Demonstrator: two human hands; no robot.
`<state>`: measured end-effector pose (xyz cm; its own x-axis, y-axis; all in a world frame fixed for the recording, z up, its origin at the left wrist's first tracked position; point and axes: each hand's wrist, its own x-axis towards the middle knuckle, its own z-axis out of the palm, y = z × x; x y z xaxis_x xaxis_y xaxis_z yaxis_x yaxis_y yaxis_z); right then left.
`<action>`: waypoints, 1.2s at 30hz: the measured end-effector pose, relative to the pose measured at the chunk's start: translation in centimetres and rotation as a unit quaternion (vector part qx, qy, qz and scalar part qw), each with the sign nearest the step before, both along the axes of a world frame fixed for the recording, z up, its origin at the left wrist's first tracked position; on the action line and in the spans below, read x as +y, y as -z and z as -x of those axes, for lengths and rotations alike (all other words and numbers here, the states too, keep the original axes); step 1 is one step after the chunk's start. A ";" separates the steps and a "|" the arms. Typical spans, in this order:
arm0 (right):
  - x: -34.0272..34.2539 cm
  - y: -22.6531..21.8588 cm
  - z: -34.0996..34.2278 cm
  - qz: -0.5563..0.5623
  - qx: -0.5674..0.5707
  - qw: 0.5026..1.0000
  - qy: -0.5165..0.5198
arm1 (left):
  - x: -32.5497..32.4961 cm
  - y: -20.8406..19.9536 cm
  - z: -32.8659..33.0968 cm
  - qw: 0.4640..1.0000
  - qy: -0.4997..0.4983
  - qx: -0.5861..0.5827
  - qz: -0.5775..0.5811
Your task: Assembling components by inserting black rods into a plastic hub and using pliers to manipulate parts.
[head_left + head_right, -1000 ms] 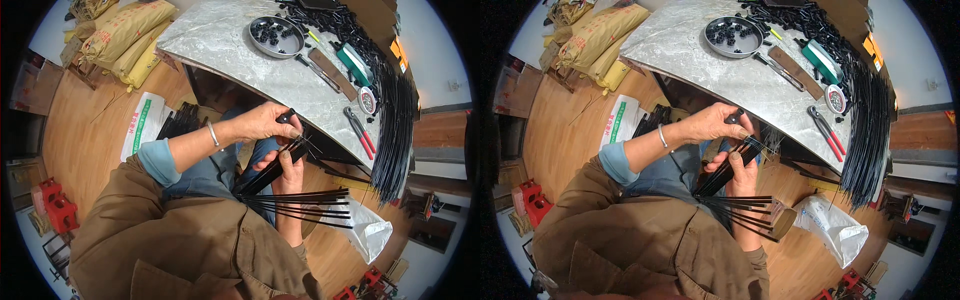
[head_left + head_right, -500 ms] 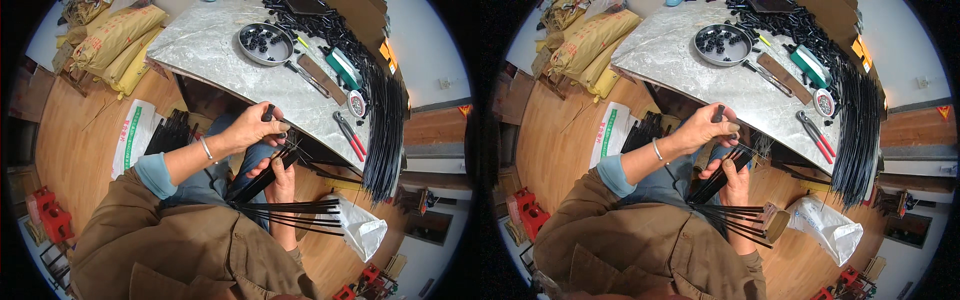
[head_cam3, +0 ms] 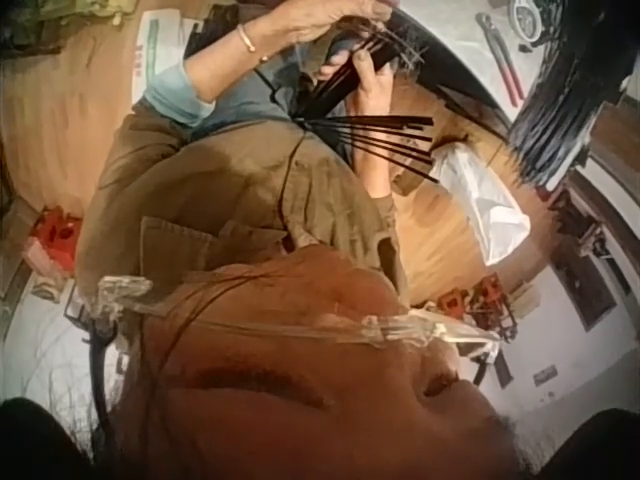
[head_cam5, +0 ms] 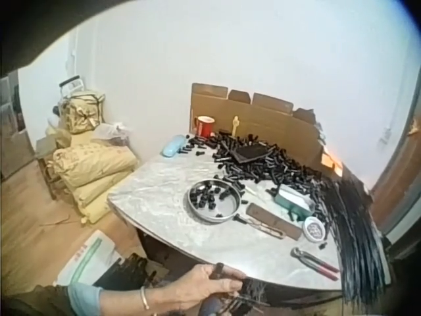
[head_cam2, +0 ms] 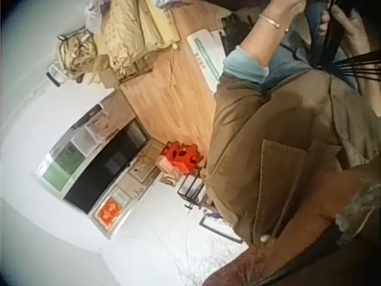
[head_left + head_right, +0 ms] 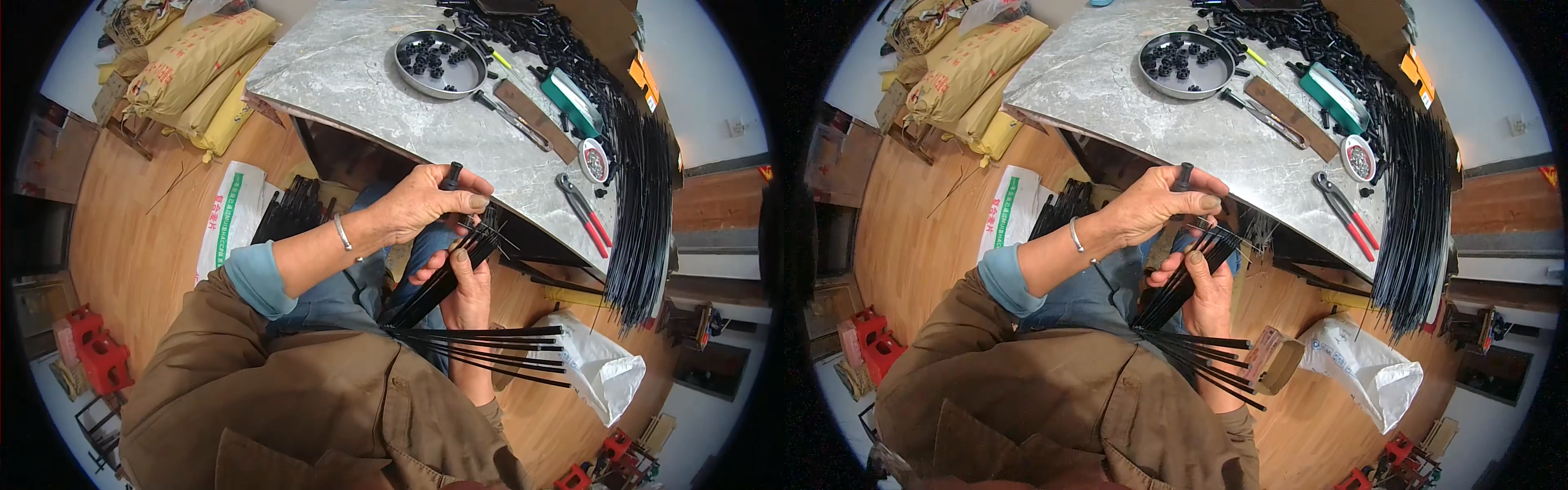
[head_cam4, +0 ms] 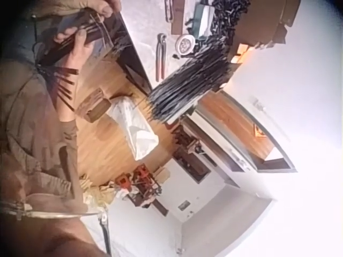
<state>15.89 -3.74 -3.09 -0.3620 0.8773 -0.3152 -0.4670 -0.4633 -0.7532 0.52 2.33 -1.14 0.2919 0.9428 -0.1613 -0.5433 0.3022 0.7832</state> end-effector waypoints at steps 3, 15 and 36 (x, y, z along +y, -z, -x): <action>0.0 0.1 0.1 0.000 0.001 1.000 0.002 | 0.0 0.3 -0.2 1.000 -0.024 0.004 0.009; 0.1 0.5 0.2 -0.001 0.001 1.000 0.012 | 0.1 0.5 0.0 0.999 -0.024 -0.041 0.021; 0.3 0.4 0.4 -0.001 -0.020 1.000 0.013 | 0.1 0.7 0.3 1.000 -0.027 0.002 0.000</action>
<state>15.51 -3.44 -3.51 -0.3262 0.8871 -0.3267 -0.4490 -0.4495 -0.7722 0.21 2.41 -1.80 0.2403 0.9571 -0.1622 -0.5559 0.2726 0.7853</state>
